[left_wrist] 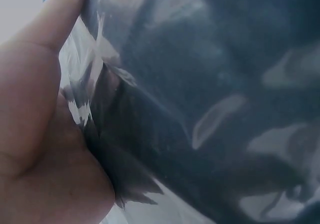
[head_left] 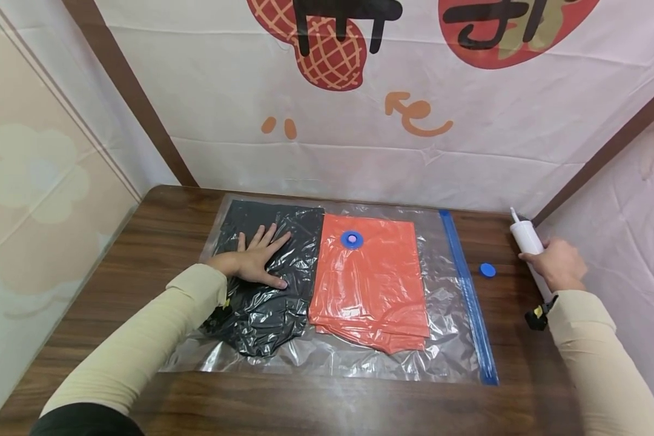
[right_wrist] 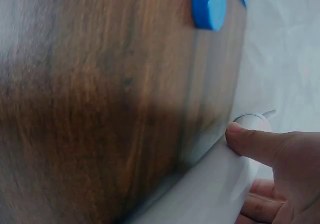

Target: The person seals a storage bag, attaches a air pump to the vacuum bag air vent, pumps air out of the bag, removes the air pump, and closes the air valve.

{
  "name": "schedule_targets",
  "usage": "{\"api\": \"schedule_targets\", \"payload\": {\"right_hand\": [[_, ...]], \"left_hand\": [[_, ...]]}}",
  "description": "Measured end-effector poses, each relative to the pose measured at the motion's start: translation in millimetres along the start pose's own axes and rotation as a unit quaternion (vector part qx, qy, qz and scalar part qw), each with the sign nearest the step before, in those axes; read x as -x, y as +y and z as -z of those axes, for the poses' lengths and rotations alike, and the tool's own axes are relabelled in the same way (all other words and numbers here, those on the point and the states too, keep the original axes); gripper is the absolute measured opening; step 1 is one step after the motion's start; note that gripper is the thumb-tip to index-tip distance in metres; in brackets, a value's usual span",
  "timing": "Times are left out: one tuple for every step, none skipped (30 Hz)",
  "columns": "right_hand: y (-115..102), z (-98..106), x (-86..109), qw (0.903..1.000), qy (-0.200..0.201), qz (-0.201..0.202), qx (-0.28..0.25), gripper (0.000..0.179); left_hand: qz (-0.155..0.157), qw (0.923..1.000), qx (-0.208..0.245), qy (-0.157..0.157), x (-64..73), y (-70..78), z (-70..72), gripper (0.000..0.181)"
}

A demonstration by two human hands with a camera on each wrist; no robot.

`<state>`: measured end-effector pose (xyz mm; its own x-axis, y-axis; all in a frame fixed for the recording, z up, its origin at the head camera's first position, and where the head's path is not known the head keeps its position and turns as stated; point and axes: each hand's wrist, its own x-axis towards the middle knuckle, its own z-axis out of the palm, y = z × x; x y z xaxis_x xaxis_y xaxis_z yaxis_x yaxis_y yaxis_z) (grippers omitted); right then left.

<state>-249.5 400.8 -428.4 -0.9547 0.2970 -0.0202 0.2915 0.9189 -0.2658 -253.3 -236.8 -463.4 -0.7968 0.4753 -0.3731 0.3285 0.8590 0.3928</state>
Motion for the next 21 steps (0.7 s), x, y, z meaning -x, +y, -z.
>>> {"api": "schedule_targets", "payload": {"right_hand": [[1.2, -1.0, -1.1, 1.0, -0.001, -0.001, 0.002, 0.055], [2.0, -1.7, -1.5, 1.0, -0.003, -0.002, 0.003, 0.054], [2.8, -2.6, -1.9, 1.0, -0.004, -0.004, 0.004, 0.054], [3.4, -3.2, -1.9, 1.0, -0.006, -0.005, 0.005, 0.054], [3.7, -3.7, -2.0, 0.9999, -0.008, -0.006, 0.005, 0.054], [3.8, -4.1, -2.3, 0.9999, -0.01, -0.008, 0.005, 0.055], [4.0, -4.4, -2.2, 0.9999, -0.013, -0.01, 0.005, 0.056], [4.0, -4.5, -2.1, 0.9998, -0.016, -0.012, 0.006, 0.057], [4.0, -4.6, -2.1, 0.9997, -0.019, -0.015, 0.007, 0.058], [3.8, -4.5, -2.2, 0.9995, -0.022, -0.019, 0.009, 0.059], [3.7, -4.4, -2.4, 0.9994, -0.026, -0.021, 0.011, 0.06], [3.4, -4.2, -2.3, 0.9992, -0.029, -0.025, 0.012, 0.061], [2.9, -4.0, -2.1, 0.999, -0.032, -0.027, 0.013, 0.062], [2.6, -3.8, -1.8, 0.9989, -0.035, -0.028, 0.014, 0.063], [2.3, -3.8, -1.5, 0.9988, -0.038, -0.028, 0.015, 0.063], [2.1, -3.8, -1.2, 0.9987, -0.039, -0.027, 0.016, 0.064], [1.9, -3.9, -0.8, 0.9987, -0.04, -0.027, 0.016, 0.064], [1.8, -4.2, -0.3, 0.9987, -0.04, -0.027, 0.015, 0.065], [1.8, -4.5, 0.2, 0.9988, -0.04, -0.026, 0.014, 0.065], [2.0, -4.9, 0.6, 0.9988, -0.04, -0.027, 0.013, 0.066], [2.2, -5.3, 1.0, 0.9988, -0.04, -0.027, 0.012, 0.067]], "left_hand": [[-0.001, 1.0, 0.0, 0.0, 0.1, -0.4, -0.1, 0.119], [-0.002, 1.0, 0.001, 0.001, -0.1, -1.2, -0.5, 0.119], [-0.003, 1.0, 0.003, 0.002, 0.1, -1.6, -0.7, 0.12], [-0.005, 1.0, 0.005, 0.003, 0.1, -2.1, -1.0, 0.121], [-0.005, 1.0, 0.006, 0.002, 0.3, -2.8, -1.1, 0.121], [-0.005, 1.0, 0.007, 0.002, 0.7, -3.4, -1.1, 0.122], [-0.005, 1.0, 0.008, 0.002, 0.9, -3.5, -1.1, 0.122], [-0.006, 0.9999, 0.01, 0.002, 1.1, -3.2, -1.0, 0.122], [-0.005, 0.9999, 0.009, 0.002, 1.2, -3.0, -0.9, 0.122], [-0.004, 1.0, 0.008, 0.003, 1.3, -2.7, -0.7, 0.122], [-0.003, 1.0, 0.006, 0.003, 1.3, -2.1, -0.5, 0.121], [-0.003, 1.0, 0.004, 0.005, 1.2, -1.6, -0.3, 0.12], [-0.002, 1.0, 0.002, 0.006, 1.1, -1.2, -0.2, 0.12], [-0.002, 1.0, 0.002, 0.007, 0.8, -0.8, -0.1, 0.119], [-0.001, 1.0, 0.0, 0.007, 0.7, -0.7, -0.1, 0.119], [-0.001, 1.0, -0.001, 0.009, 0.8, -0.4, 0.0, 0.119], [0.0, 1.0, -0.002, 0.009, 0.8, 0.0, 0.0, 0.118], [0.001, 1.0, -0.002, 0.008, 1.0, 0.0, 0.0, 0.118], [0.002, 1.0, -0.002, 0.008, 1.2, 0.3, 0.0, 0.118], [0.002, 1.0, -0.002, 0.009, 1.6, 0.7, -0.1, 0.118], [0.001, 1.0, -0.001, 0.009, 1.8, 0.9, -0.2, 0.118]]}}
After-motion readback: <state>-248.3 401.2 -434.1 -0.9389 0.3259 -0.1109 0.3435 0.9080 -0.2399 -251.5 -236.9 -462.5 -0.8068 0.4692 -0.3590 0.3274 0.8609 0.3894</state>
